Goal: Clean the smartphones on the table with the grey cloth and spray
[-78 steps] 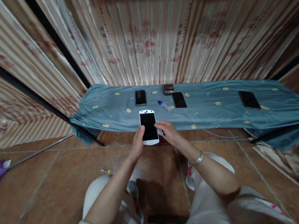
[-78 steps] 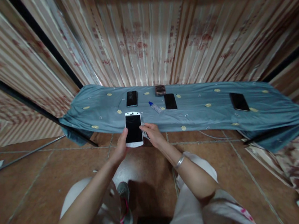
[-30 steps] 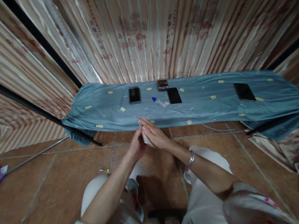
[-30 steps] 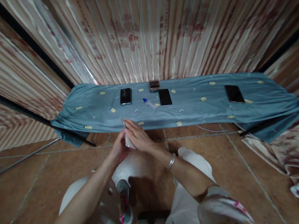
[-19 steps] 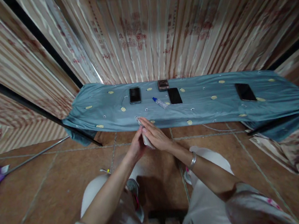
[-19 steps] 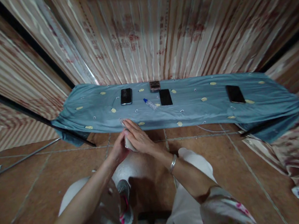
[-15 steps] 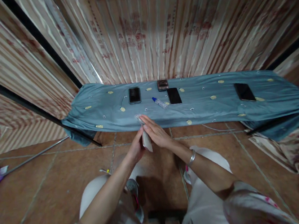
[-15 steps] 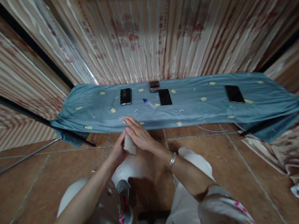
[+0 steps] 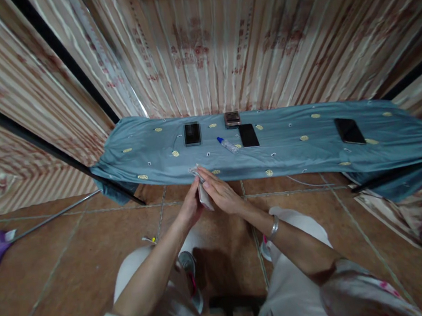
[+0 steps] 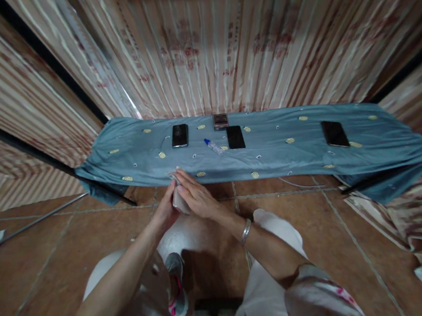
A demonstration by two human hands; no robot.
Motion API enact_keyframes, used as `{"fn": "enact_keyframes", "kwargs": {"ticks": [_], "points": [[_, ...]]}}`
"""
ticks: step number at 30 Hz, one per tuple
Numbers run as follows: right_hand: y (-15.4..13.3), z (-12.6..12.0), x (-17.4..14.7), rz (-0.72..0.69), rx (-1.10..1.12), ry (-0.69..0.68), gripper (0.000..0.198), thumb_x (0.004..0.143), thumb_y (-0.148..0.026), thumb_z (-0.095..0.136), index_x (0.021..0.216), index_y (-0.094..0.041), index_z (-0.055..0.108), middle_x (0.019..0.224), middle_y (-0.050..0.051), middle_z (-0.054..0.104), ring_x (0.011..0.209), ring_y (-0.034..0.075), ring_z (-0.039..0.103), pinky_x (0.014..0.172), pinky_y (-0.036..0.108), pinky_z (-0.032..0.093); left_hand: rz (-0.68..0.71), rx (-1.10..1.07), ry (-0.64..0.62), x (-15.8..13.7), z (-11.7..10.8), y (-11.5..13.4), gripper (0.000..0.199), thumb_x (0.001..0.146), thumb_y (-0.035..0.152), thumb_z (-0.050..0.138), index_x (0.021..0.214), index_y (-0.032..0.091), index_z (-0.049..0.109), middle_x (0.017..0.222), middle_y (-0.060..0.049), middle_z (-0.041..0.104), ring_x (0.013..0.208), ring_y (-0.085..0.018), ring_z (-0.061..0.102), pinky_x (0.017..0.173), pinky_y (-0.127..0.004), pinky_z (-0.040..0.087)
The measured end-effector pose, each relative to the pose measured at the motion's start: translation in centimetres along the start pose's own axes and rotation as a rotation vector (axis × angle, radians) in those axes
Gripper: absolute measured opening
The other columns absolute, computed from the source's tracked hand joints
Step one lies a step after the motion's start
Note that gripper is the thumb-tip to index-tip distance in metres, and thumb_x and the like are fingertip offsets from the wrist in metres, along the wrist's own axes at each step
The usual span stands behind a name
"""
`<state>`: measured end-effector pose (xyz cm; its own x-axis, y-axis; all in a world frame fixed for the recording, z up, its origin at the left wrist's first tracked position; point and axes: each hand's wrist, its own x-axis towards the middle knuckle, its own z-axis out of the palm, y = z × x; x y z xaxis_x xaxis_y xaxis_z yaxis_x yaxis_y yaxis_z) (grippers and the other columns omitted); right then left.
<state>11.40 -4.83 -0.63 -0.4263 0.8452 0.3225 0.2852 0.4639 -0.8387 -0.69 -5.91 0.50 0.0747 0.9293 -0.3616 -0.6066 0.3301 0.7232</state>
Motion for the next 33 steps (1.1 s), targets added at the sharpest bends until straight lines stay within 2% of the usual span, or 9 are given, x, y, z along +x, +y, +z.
{"fn": "enact_keyframes", "kwargs": {"ticks": [4, 6, 11, 16, 20, 25, 28, 30, 33], "points": [[0.8, -0.5, 0.5, 0.033, -0.031, 0.036, 0.063, 0.099, -0.057, 0.022, 0.152, -0.024, 0.032, 0.159, 0.003, 0.030, 0.148, 0.016, 0.022, 0.124, 0.039, 0.015, -0.072, 0.004, -0.006, -0.7, 0.5, 0.1, 0.023, 0.086, 0.037, 0.059, 0.088, 0.017, 0.070, 0.069, 0.000, 0.069, 0.058, -0.014, 0.061, 0.064, -0.027, 0.051], [1.3, -0.5, 0.7, 0.067, -0.037, 0.038, 0.070, 0.097, -0.063, 0.020, 0.152, -0.021, 0.030, 0.160, 0.004, 0.028, 0.149, 0.016, 0.021, 0.124, 0.038, 0.015, -0.095, -0.010, 0.003, -0.9, 0.9, 0.6, 0.024, 0.089, 0.036, 0.053, 0.084, 0.017, 0.067, 0.060, 0.001, 0.064, 0.050, -0.013, 0.057, 0.059, -0.027, 0.052], [2.3, -0.2, 0.8, 0.172, -0.017, 0.045, 0.090, 0.089, -0.075, 0.015, 0.152, -0.012, 0.030, 0.159, 0.011, 0.029, 0.149, 0.019, 0.022, 0.124, 0.037, 0.015, -0.099, -0.022, 0.006, -1.1, 1.2, 2.0, 0.033, 0.092, 0.037, 0.043, 0.090, 0.014, 0.067, 0.060, -0.002, 0.065, 0.054, -0.016, 0.063, 0.065, -0.032, 0.057], [2.9, 0.0, 0.6, 0.195, 0.029, 0.068, 0.079, 0.091, -0.073, 0.022, 0.150, -0.023, 0.036, 0.157, 0.005, 0.033, 0.148, 0.019, 0.025, 0.123, 0.040, 0.016, -0.067, -0.026, -0.039, -0.8, 0.6, 2.1, 0.040, 0.090, 0.043, 0.044, 0.096, 0.011, 0.068, 0.066, -0.007, 0.069, 0.059, -0.019, 0.066, 0.064, -0.031, 0.057], [2.6, -0.1, 0.5, 0.171, 0.007, 0.074, 0.078, 0.092, -0.072, 0.022, 0.151, -0.021, 0.035, 0.158, 0.006, 0.033, 0.148, 0.019, 0.024, 0.124, 0.040, 0.015, -0.016, -0.034, -0.028, -0.5, 0.1, 1.7, 0.041, 0.090, 0.045, 0.046, 0.098, 0.012, 0.068, 0.069, -0.006, 0.070, 0.057, -0.017, 0.065, 0.063, -0.030, 0.057], [2.1, 0.0, 0.3, 0.137, -0.003, 0.079, 0.069, 0.096, -0.064, 0.026, 0.152, -0.024, 0.032, 0.160, 0.003, 0.028, 0.149, 0.018, 0.021, 0.124, 0.040, 0.014, -0.027, 0.010, -0.012, -0.1, -0.2, 1.2, 0.032, 0.088, 0.040, 0.054, 0.100, 0.014, 0.069, 0.071, -0.004, 0.071, 0.059, -0.017, 0.066, 0.066, -0.030, 0.056], [1.7, 0.0, 0.2, 0.118, -0.022, 0.061, 0.066, 0.098, -0.059, 0.028, 0.153, -0.023, 0.029, 0.161, 0.004, 0.026, 0.149, 0.019, 0.020, 0.124, 0.040, 0.013, -0.018, 0.032, -0.005, 0.0, 0.0, 0.7, 0.033, 0.087, 0.040, 0.056, 0.106, 0.015, 0.069, 0.079, -0.004, 0.073, 0.070, -0.019, 0.069, 0.071, -0.031, 0.056], [1.3, 0.1, 0.1, 0.098, -0.047, 0.055, 0.065, 0.099, -0.055, 0.029, 0.154, -0.021, 0.025, 0.161, 0.005, 0.024, 0.150, 0.019, 0.018, 0.124, 0.041, 0.012, -0.002, 0.030, -0.022, -0.1, 0.3, 0.3, 0.035, 0.088, 0.040, 0.056, 0.110, 0.017, 0.069, 0.092, -0.005, 0.075, 0.090, -0.023, 0.070, 0.082, -0.033, 0.055], [0.7, 0.2, -0.1, 0.036, -0.078, 0.041, 0.065, 0.100, -0.051, 0.029, 0.155, -0.017, 0.022, 0.162, 0.008, 0.021, 0.150, 0.019, 0.015, 0.124, 0.042, 0.012, 0.068, 0.002, -0.067, -0.2, 0.7, 0.0, 0.034, 0.091, 0.038, 0.053, 0.114, 0.020, 0.069, 0.115, -0.004, 0.072, 0.124, -0.023, 0.057, 0.104, -0.033, 0.045]]}}
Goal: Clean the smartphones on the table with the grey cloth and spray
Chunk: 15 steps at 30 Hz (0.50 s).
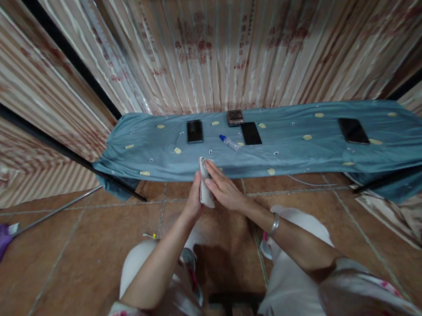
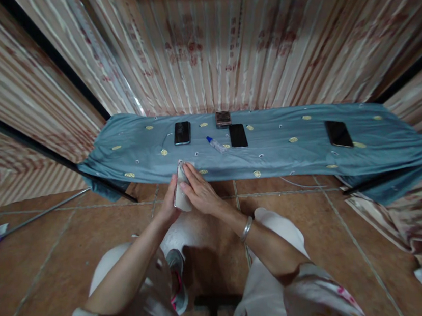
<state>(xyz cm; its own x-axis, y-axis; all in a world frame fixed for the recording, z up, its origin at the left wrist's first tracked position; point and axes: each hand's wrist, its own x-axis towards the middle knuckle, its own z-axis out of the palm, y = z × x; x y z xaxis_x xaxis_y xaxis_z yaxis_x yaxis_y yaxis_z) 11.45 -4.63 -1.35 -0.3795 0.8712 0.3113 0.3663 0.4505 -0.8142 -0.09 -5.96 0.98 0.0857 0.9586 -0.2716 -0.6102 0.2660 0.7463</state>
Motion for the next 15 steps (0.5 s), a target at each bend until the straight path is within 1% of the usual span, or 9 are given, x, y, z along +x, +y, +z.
{"fn": "enact_keyframes", "kwargs": {"ticks": [2, 4, 7, 8, 10, 12, 14, 15], "points": [[-0.4, 0.1, -0.2, -0.053, -0.006, -0.024, 0.064, 0.100, -0.048, 0.030, 0.155, -0.016, 0.022, 0.162, 0.009, 0.020, 0.150, 0.020, 0.015, 0.124, 0.042, 0.012, 0.065, -0.003, 0.007, 0.2, 0.0, -0.2, 0.032, 0.093, 0.036, 0.049, 0.111, 0.020, 0.070, 0.122, -0.003, 0.069, 0.134, -0.019, 0.048, 0.111, -0.030, 0.037], [-0.8, 0.3, -0.5, -0.087, -0.003, -0.053, 0.062, 0.100, -0.045, 0.032, 0.155, -0.018, 0.021, 0.162, 0.008, 0.020, 0.150, 0.020, 0.016, 0.124, 0.042, 0.013, 0.108, 0.011, 0.058, 0.6, -0.3, -0.3, 0.031, 0.094, 0.036, 0.048, 0.105, 0.019, 0.071, 0.122, -0.004, 0.069, 0.135, -0.017, 0.047, 0.112, -0.028, 0.034], [-1.5, 0.6, -1.1, -0.108, 0.009, -0.097, 0.060, 0.100, -0.041, 0.035, 0.155, -0.022, 0.020, 0.162, 0.005, 0.020, 0.150, 0.020, 0.018, 0.124, 0.042, 0.016, 0.157, 0.029, 0.171, 1.5, -1.2, -0.5, 0.032, 0.093, 0.040, 0.049, 0.102, 0.019, 0.071, 0.115, -0.004, 0.072, 0.131, -0.017, 0.051, 0.110, -0.028, 0.036], [-1.7, 0.7, -1.3, -0.118, 0.013, -0.109, 0.060, 0.100, -0.040, 0.036, 0.155, -0.023, 0.020, 0.162, 0.004, 0.020, 0.150, 0.019, 0.018, 0.124, 0.042, 0.016, 0.157, 0.032, 0.206, 1.8, -1.5, -0.6, 0.033, 0.092, 0.042, 0.050, 0.102, 0.019, 0.070, 0.110, -0.004, 0.073, 0.127, -0.018, 0.054, 0.108, -0.028, 0.039], [-2.3, 0.8, -1.7, -0.144, 0.014, -0.129, 0.060, 0.100, -0.039, 0.036, 0.155, -0.024, 0.019, 0.162, 0.003, 0.021, 0.150, 0.019, 0.018, 0.124, 0.042, 0.017, 0.146, 0.016, 0.253, 2.4, -1.9, -0.6, 0.033, 0.090, 0.045, 0.052, 0.100, 0.019, 0.070, 0.098, -0.003, 0.074, 0.112, -0.019, 0.063, 0.100, -0.029, 0.046], [-2.9, 0.8, -2.1, -0.173, 0.001, -0.149, 0.060, 0.100, -0.040, 0.035, 0.156, -0.024, 0.018, 0.162, 0.004, 0.021, 0.150, 0.019, 0.018, 0.124, 0.042, 0.018, 0.121, -0.023, 0.287, 2.8, -2.2, -0.4, 0.031, 0.089, 0.045, 0.053, 0.095, 0.019, 0.069, 0.081, -0.001, 0.072, 0.087, -0.017, 0.068, 0.085, -0.029, 0.052], [-3.3, 0.8, -2.5, -0.209, -0.024, -0.163, 0.061, 0.101, -0.043, 0.033, 0.156, -0.022, 0.018, 0.162, 0.006, 0.021, 0.150, 0.020, 0.018, 0.123, 0.043, 0.019, 0.086, -0.060, 0.310, 3.0, -2.2, -0.1, 0.030, 0.089, 0.045, 0.052, 0.090, 0.018, 0.067, 0.066, 0.002, 0.066, 0.065, -0.015, 0.064, 0.072, -0.027, 0.053], [-3.5, 0.8, -2.7, -0.233, -0.041, -0.166, 0.062, 0.101, -0.045, 0.032, 0.155, -0.021, 0.018, 0.162, 0.008, 0.022, 0.150, 0.021, 0.018, 0.123, 0.044, 0.020, 0.058, -0.064, 0.311, 3.1, -2.3, 0.1, 0.032, 0.089, 0.046, 0.051, 0.088, 0.018, 0.066, 0.062, 0.002, 0.064, 0.058, -0.014, 0.061, 0.068, -0.027, 0.053]]}}
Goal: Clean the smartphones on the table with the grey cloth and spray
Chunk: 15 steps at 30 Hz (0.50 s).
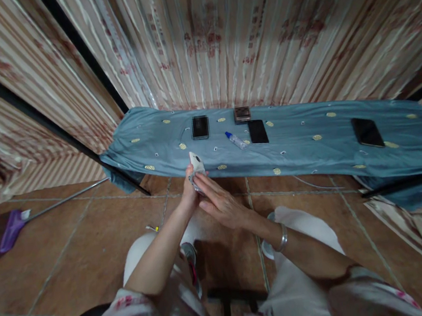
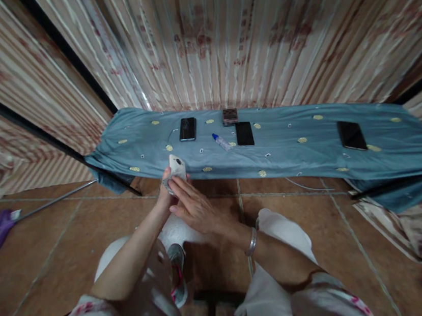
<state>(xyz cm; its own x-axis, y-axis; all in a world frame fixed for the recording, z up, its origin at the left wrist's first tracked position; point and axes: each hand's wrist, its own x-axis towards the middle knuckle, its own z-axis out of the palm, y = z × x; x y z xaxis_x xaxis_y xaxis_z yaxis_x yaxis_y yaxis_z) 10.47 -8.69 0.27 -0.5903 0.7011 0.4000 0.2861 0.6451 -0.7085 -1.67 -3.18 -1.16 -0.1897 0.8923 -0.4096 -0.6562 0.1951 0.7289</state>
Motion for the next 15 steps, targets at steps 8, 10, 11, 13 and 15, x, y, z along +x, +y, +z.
{"fn": "enact_keyframes", "kwargs": {"ticks": [8, 10, 11, 13, 15], "points": [[0.0, -0.3, -0.4, -0.134, -0.198, -0.033, 0.072, 0.097, -0.056, 0.034, 0.154, -0.015, 0.022, 0.158, 0.015, 0.029, 0.149, 0.026, 0.022, 0.122, 0.049, 0.023, -0.085, 0.031, -0.092, 0.0, -0.2, 1.8, 0.050, 0.092, 0.054, 0.039, 0.097, 0.013, 0.066, 0.067, -0.006, 0.070, 0.058, -0.017, 0.064, 0.065, -0.027, 0.051], [0.3, -0.4, -0.4, -0.140, -0.230, -0.028, 0.072, 0.097, -0.057, 0.033, 0.154, -0.014, 0.022, 0.158, 0.015, 0.031, 0.149, 0.027, 0.022, 0.122, 0.050, 0.023, -0.105, -0.005, -0.113, -0.2, -0.1, 2.0, 0.051, 0.093, 0.052, 0.036, 0.103, 0.012, 0.065, 0.069, -0.007, 0.071, 0.061, -0.017, 0.066, 0.067, -0.028, 0.052], [0.4, -0.4, -0.5, -0.145, -0.241, -0.023, 0.072, 0.097, -0.057, 0.033, 0.154, -0.014, 0.022, 0.157, 0.016, 0.031, 0.148, 0.027, 0.022, 0.121, 0.050, 0.024, -0.106, -0.022, -0.120, -0.3, 0.0, 2.2, 0.051, 0.093, 0.051, 0.036, 0.106, 0.011, 0.065, 0.070, -0.007, 0.071, 0.062, -0.017, 0.067, 0.069, -0.028, 0.052], [0.7, -0.3, -0.6, -0.159, -0.257, -0.003, 0.072, 0.097, -0.056, 0.032, 0.154, -0.013, 0.022, 0.157, 0.017, 0.032, 0.148, 0.027, 0.022, 0.121, 0.049, 0.025, -0.083, -0.042, -0.139, -0.5, 0.2, 2.4, 0.051, 0.093, 0.049, 0.036, 0.112, 0.010, 0.063, 0.072, -0.008, 0.072, 0.065, -0.018, 0.068, 0.072, -0.029, 0.053], [1.0, -0.3, -0.7, -0.176, -0.264, 0.033, 0.072, 0.098, -0.056, 0.030, 0.154, -0.011, 0.020, 0.156, 0.019, 0.032, 0.148, 0.027, 0.022, 0.120, 0.049, 0.027, -0.045, -0.043, -0.159, -0.6, 0.4, 2.7, 0.054, 0.093, 0.049, 0.037, 0.118, 0.009, 0.062, 0.076, -0.009, 0.074, 0.068, -0.020, 0.069, 0.075, -0.031, 0.053]]}}
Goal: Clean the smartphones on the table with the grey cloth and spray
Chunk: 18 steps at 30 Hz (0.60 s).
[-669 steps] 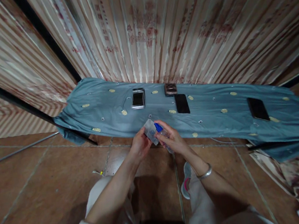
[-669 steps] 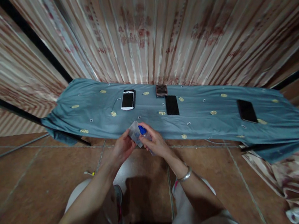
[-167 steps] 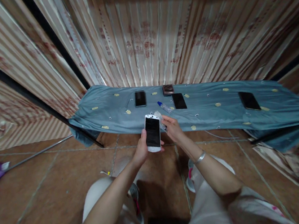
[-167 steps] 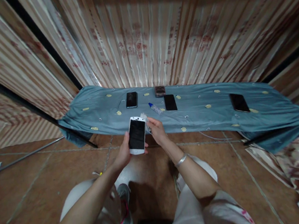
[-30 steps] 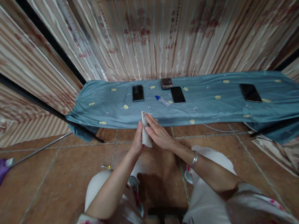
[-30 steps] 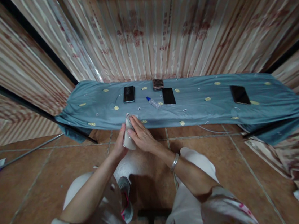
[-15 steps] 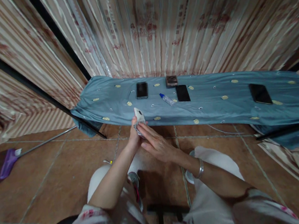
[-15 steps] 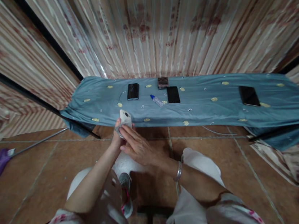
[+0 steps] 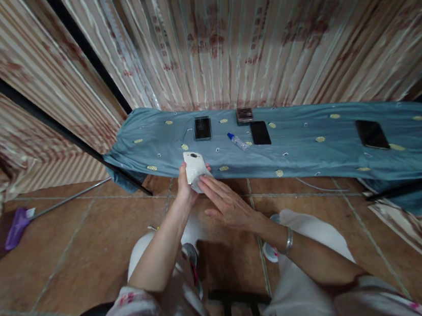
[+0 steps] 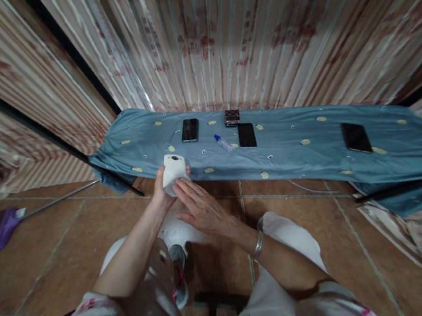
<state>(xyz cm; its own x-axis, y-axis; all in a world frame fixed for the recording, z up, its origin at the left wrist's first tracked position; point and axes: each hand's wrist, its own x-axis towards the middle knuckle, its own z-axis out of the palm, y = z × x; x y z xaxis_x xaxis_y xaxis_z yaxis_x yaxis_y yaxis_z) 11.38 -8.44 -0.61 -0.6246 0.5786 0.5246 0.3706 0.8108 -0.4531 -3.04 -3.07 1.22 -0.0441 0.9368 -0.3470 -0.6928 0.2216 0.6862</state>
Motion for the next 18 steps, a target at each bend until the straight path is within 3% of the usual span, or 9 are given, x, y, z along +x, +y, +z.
{"fn": "enact_keyframes", "kwargs": {"ticks": [5, 9, 18], "points": [[0.6, 0.2, -0.4, 0.017, 0.002, 0.052, 0.067, 0.100, -0.050, 0.029, 0.155, -0.013, 0.016, 0.157, 0.018, 0.030, 0.148, 0.025, 0.023, 0.119, 0.048, 0.030, 0.039, 0.016, -0.021, -0.3, 0.4, 0.2, 0.058, 0.094, 0.049, 0.035, 0.124, 0.007, 0.059, 0.081, -0.011, 0.075, 0.071, -0.021, 0.070, 0.079, -0.033, 0.053], [1.2, 0.2, -0.6, 0.047, -0.003, 0.036, 0.065, 0.101, -0.046, 0.030, 0.156, -0.014, 0.015, 0.157, 0.018, 0.031, 0.148, 0.025, 0.022, 0.119, 0.049, 0.029, 0.031, 0.046, -0.024, -0.7, 0.7, -0.4, 0.055, 0.096, 0.047, 0.032, 0.114, 0.007, 0.065, 0.080, -0.011, 0.075, 0.072, -0.019, 0.070, 0.081, -0.031, 0.053], [2.8, 0.2, -0.1, 0.171, -0.024, 0.034, 0.064, 0.100, -0.044, 0.032, 0.154, -0.013, 0.020, 0.157, 0.018, 0.031, 0.148, 0.025, 0.023, 0.119, 0.048, 0.026, -0.001, 0.061, 0.051, -1.6, 1.3, -2.6, 0.041, 0.095, 0.037, 0.042, 0.103, 0.007, 0.069, 0.090, -0.010, 0.076, 0.095, -0.021, 0.070, 0.097, -0.030, 0.049]]}}
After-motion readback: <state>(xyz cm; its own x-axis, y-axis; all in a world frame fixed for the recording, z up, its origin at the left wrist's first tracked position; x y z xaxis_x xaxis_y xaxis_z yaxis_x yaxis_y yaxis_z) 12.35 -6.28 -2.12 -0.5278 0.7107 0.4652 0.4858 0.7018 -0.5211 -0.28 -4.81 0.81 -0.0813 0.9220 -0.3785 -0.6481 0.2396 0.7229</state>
